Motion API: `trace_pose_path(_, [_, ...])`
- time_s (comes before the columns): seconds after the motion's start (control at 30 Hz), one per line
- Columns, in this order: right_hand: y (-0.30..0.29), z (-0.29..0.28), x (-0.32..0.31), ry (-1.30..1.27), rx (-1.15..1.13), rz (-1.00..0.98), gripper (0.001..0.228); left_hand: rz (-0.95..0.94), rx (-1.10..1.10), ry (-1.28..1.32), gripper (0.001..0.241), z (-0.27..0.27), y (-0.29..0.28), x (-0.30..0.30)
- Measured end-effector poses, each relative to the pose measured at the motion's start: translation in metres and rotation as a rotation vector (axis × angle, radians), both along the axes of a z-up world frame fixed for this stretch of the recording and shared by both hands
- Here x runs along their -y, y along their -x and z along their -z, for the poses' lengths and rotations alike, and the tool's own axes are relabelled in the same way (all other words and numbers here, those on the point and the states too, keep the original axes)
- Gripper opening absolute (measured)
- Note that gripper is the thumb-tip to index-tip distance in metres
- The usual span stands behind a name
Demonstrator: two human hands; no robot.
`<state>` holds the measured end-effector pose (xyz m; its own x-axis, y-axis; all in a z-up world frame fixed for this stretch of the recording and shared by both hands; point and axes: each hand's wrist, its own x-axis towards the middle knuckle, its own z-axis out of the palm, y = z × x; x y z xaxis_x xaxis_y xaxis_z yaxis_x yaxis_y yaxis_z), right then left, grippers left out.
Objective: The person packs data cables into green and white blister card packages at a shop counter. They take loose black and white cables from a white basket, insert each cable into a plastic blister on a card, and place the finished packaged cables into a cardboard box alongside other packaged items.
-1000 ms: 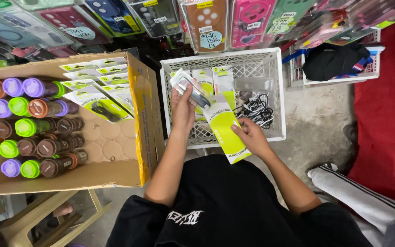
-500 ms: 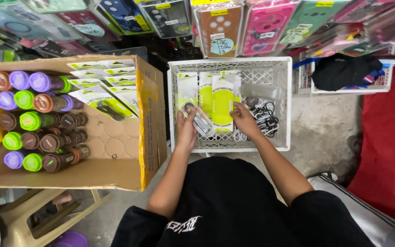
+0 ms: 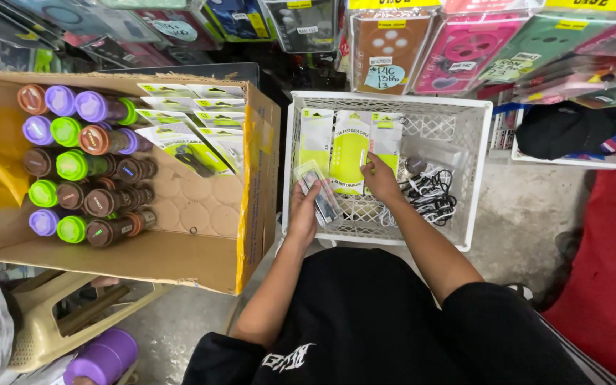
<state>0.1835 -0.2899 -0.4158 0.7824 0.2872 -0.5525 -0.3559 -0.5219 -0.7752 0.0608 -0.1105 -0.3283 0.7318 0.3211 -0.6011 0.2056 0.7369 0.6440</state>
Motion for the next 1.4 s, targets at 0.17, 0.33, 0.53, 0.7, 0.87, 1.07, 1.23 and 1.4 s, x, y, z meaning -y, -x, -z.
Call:
trace_pose_path(0.17, [0.005, 0.024, 0.011, 0.131, 0.304, -0.152, 0.05, 0.019, -0.03, 0.064, 0.029, -0.007, -0.005, -0.001])
trace_pose_path(0.33, [0.014, -0.015, 0.004, 0.014, 0.432, -0.136, 0.041, 0.045, 0.017, 0.181, 0.029, -0.003, -0.006, -0.001])
trace_pose_path(0.53, [0.047, -0.073, 0.003, -0.424, -0.085, -0.137, 0.043, 0.209, 0.069, -0.004, 0.036, -0.025, -0.017, 0.011])
trace_pose_path(0.7, [0.065, -0.073, 0.02, -0.518, -0.225, 0.002, 0.04, 0.353, 0.085, -0.015, 0.06, -0.016, -0.015, 0.015])
trace_pose_path(0.87, [0.07, -0.085, 0.05, -0.566, -0.242, 0.1, 0.037, 0.49, 0.072, -0.244, 0.059, 0.01, -0.007, 0.033])
trace_pose_path(1.07, [0.067, -0.084, 0.094, -0.608, -0.225, 0.28, 0.031, 0.525, 0.04, -0.337, 0.036, 0.026, 0.002, 0.045])
trace_pose_path(1.23, [0.041, -0.06, 0.124, -0.532, -0.054, 0.459, 0.018, 0.469, 0.121, -0.182, 0.024, 0.028, 0.004, 0.045])
trace_pose_path(1.4, [0.01, -0.063, 0.131, -0.605, -0.077, 0.658, 0.01, 0.491, 0.053, -0.121, 0.028, 0.005, 0.002, 0.044])
